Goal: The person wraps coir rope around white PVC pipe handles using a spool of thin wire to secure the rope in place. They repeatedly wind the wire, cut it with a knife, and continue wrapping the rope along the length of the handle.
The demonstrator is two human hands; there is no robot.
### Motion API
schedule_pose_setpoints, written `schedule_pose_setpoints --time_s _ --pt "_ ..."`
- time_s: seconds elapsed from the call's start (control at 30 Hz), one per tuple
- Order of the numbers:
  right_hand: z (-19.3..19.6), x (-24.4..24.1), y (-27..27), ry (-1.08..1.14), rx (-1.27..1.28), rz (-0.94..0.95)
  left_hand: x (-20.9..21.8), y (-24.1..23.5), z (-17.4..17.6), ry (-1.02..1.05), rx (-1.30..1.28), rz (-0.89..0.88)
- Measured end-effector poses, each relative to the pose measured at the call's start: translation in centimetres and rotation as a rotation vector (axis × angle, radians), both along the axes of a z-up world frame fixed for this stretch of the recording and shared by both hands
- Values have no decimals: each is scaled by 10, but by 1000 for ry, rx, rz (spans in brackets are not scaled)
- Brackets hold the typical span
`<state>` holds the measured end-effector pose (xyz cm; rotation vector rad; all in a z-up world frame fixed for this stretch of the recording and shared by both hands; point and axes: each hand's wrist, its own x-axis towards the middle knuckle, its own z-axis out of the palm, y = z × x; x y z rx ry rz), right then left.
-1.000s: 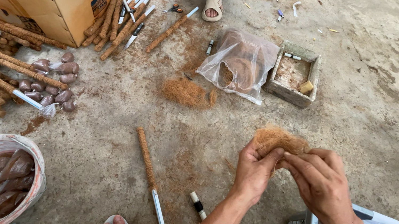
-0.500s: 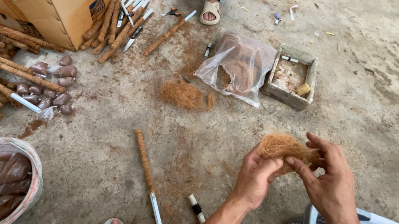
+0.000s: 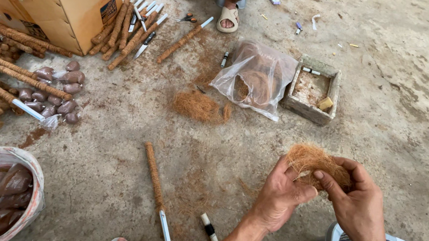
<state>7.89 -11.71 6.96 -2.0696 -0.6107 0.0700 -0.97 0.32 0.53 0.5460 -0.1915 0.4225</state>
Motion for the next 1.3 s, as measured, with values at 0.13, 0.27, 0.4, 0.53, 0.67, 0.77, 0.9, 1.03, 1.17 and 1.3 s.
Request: schedule_pose_setpoints --time_s 0.13,0.27,0.4,0.53,0.67,0.77,0.9,1.03,1.17,1.3 --pt "1 -2 0 -80 -92 36 9 -5 -5 96 -56 25" --pt "3 -1 0 1 -98 62 12 -3 -10 267 -83 40" --pt "4 1 3 152 19 67 11 0 -13 208 -111 44" --pt "4 2 1 191 107 98 10 -2 -14 163 -48 39" --pt "3 3 0 207 155 120 12 -3 -13 216 -15 49" --pt "1 3 -1 166 90 95 12 -3 -12 224 -6 63" --pt "7 3 -4 -137 18 211 13 -2 -14 283 62 87" --pt "10 1 -3 -269 -202 139 15 0 -18 346 242 53" --pt "7 1 -1 -132 -255 88 15 -2 -18 332 419 72" --pt "-1 1 -8 -105 -208 43 10 -6 -25 203 389 3"
